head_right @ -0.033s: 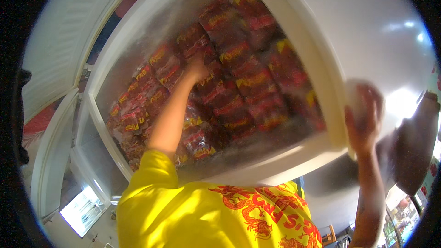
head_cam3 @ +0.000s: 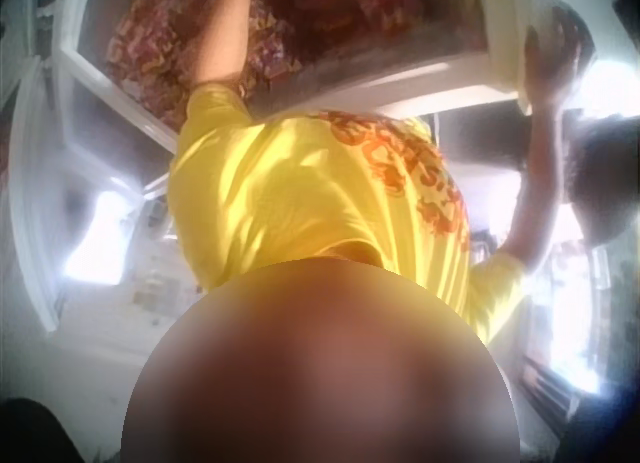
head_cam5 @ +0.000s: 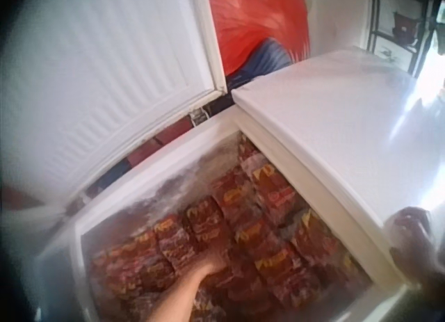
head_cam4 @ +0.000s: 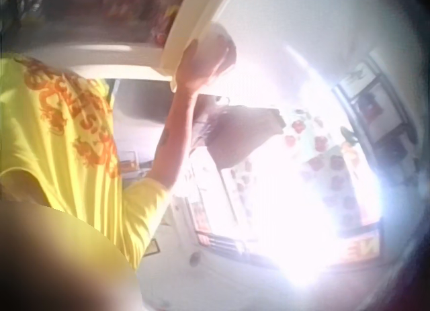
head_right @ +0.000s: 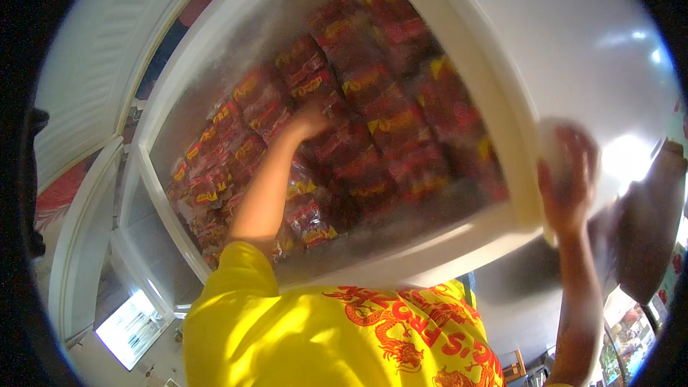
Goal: The person opens a chest freezer and stacks vacuum-sealed packages of frozen meat inside. They repeatedly pick up packages, arrange them in neat rows, and adjust the stack to fit more items. The person closes and reopens the freezer lid multiple times during the process.
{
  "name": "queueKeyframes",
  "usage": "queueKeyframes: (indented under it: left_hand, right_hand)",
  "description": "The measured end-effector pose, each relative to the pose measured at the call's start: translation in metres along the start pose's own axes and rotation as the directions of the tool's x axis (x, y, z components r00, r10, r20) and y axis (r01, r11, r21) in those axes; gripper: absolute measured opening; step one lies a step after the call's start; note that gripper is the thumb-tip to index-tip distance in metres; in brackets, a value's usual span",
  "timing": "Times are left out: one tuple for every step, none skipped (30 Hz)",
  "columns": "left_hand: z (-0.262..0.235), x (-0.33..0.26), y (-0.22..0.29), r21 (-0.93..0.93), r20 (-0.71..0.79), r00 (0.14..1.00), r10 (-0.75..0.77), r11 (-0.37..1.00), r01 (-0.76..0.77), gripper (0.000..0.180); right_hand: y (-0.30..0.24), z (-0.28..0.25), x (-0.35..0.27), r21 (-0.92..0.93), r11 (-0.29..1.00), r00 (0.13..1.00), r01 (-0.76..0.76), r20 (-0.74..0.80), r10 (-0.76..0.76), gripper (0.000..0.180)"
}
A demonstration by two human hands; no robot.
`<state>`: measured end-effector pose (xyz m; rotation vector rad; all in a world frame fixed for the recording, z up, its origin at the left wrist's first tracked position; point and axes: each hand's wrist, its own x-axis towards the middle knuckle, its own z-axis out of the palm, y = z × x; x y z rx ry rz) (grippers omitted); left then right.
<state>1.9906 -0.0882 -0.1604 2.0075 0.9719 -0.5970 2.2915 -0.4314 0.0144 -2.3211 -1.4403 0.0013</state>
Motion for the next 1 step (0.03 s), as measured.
queueKeyframes:
  left_hand:
    - [0.003, -0.0096, -0.0007, 0.0, -0.003, 1.0, -0.014, 1.0, 0.014, 0.103]
  right_hand:
    - [0.0018, 0.0014, 0.0014, 0.007, 1.0, 1.0, 0.009, -0.005, -0.009, 0.047]
